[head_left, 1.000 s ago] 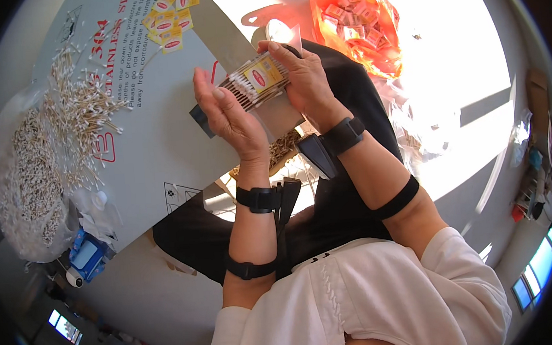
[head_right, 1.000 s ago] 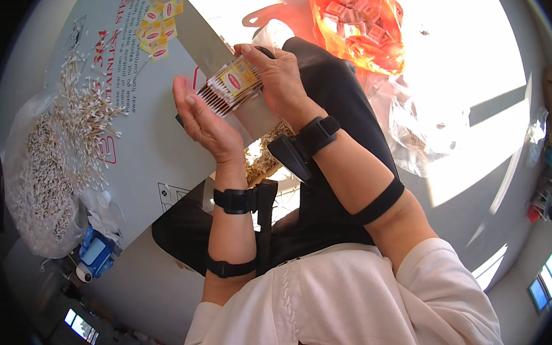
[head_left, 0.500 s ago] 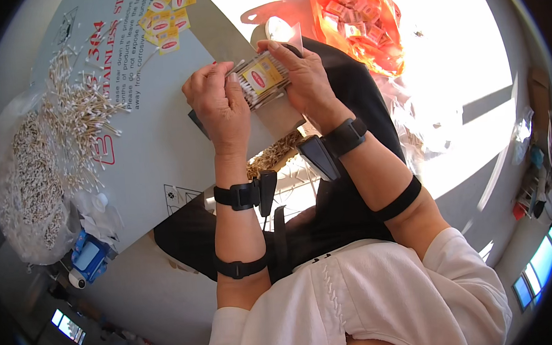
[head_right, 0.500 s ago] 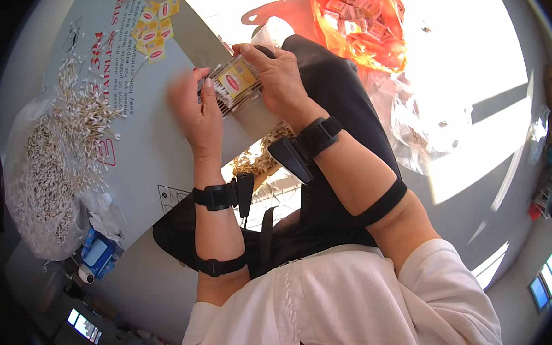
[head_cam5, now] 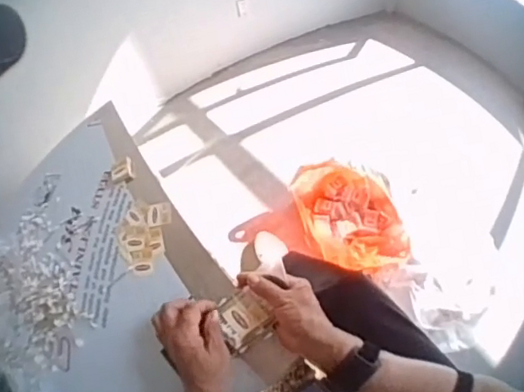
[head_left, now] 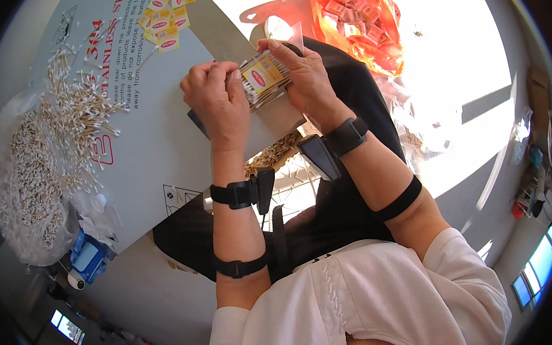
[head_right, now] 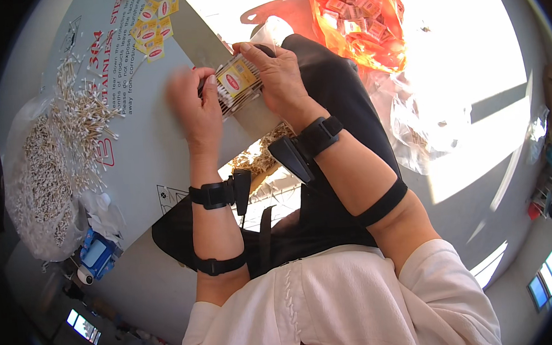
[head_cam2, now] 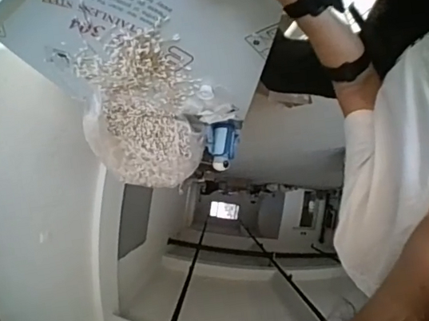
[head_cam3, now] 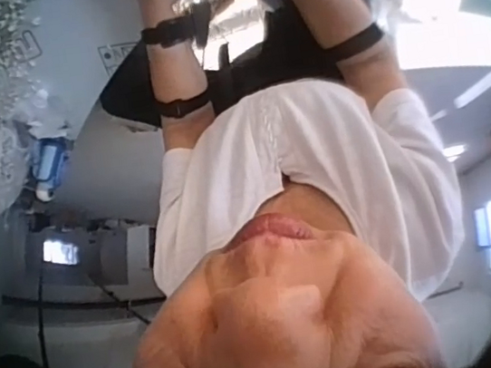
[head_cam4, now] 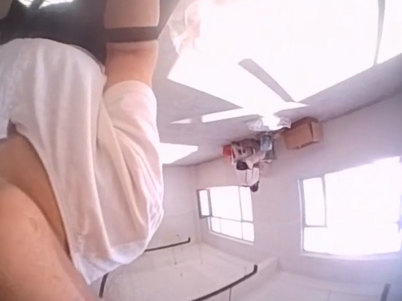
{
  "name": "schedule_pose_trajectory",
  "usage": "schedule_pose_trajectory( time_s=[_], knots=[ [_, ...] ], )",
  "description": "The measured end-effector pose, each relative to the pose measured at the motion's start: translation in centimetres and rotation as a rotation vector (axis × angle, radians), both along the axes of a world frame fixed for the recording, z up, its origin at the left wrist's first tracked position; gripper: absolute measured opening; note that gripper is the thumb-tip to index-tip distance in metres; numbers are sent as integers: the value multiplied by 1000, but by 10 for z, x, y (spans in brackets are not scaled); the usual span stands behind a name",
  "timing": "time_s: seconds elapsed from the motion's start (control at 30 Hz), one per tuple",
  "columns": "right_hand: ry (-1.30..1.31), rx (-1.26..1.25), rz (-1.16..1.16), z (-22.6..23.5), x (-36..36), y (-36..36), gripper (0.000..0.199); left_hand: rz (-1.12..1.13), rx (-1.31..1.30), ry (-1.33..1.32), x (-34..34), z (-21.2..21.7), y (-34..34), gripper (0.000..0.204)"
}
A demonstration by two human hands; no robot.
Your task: Arranging and packaging cotton swabs into plastic sleeves.
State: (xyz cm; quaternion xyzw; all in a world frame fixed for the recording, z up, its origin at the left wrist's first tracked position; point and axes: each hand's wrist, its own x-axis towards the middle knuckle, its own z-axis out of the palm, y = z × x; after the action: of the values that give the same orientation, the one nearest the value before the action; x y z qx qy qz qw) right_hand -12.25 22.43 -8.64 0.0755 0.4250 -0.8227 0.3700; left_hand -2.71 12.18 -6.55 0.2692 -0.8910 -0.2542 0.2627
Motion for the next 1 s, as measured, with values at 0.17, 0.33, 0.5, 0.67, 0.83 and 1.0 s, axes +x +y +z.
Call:
schedule_pose_trajectory(
  time_s=[0.17,0.33,0.5,0.67,0.83,1.0],
  knots=[
    [-18,-13,8,1,0,-1,21,24,185,-34,8,14,-28,10],
    [-14,-2,4,0,-1,1,21,-89,164,-215,24,24,-40,13],
    [-22,1,17,0,0,1,21,-134,82,-296,20,26,-39,9],
    [-25,-21,7,-1,0,0,21,-232,-7,-369,13,29,-41,6],
    [-32,-10,10,-2,-1,1,21,-376,-199,-426,11,36,-49,5],
    [-37,-22,13,0,-1,1,20,-491,-358,-496,7,44,-58,8]
  ],
)
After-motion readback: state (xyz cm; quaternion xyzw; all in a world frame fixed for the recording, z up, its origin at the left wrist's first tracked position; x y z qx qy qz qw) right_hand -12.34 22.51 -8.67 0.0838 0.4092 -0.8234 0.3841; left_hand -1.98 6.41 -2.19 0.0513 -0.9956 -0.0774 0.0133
